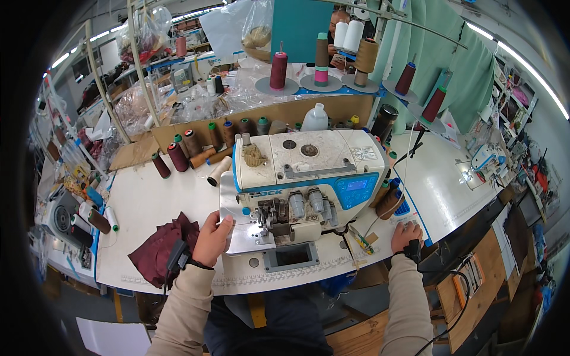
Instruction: Thread and adjust the components of an industrial overlock sewing machine.
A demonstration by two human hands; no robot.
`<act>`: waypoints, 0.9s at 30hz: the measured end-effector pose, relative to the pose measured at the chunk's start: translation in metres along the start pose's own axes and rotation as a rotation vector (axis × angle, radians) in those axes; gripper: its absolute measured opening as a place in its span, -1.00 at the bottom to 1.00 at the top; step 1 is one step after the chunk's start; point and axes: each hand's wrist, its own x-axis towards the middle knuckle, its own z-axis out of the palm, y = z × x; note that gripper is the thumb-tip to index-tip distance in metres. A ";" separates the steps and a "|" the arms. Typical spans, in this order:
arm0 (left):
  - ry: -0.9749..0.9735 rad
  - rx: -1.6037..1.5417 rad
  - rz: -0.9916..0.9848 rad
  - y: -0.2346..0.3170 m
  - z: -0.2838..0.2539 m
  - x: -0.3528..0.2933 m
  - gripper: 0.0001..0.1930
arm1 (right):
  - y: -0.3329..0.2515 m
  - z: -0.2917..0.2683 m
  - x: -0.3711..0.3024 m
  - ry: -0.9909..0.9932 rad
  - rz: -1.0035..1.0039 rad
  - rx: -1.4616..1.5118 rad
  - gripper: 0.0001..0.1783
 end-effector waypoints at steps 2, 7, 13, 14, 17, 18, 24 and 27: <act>-0.004 0.001 -0.009 0.001 0.000 0.000 -0.56 | 0.001 0.002 0.000 0.013 0.000 0.002 -0.45; -0.022 0.012 0.000 -0.006 -0.004 0.003 -0.55 | -0.001 0.000 0.000 0.006 -0.009 0.008 -0.45; -0.019 -0.005 -0.024 0.001 0.000 0.000 -0.55 | 0.003 0.001 0.000 0.023 -0.013 0.013 -0.46; -0.020 -0.010 -0.011 -0.001 -0.001 0.001 -0.55 | 0.003 0.002 0.000 0.025 -0.016 0.013 -0.46; -0.017 -0.014 -0.012 0.001 -0.001 0.000 -0.54 | 0.001 0.000 0.000 0.005 -0.004 0.009 -0.46; -0.013 -0.013 -0.026 0.002 0.000 -0.001 -0.54 | 0.000 -0.001 0.000 0.005 -0.003 0.009 -0.46; -0.008 -0.010 -0.010 -0.002 -0.001 0.000 -0.53 | -0.003 -0.003 0.000 -0.016 0.013 0.011 -0.45; -0.003 0.005 -0.005 -0.003 -0.002 0.001 -0.53 | -0.003 -0.004 -0.001 -0.008 0.015 0.012 -0.45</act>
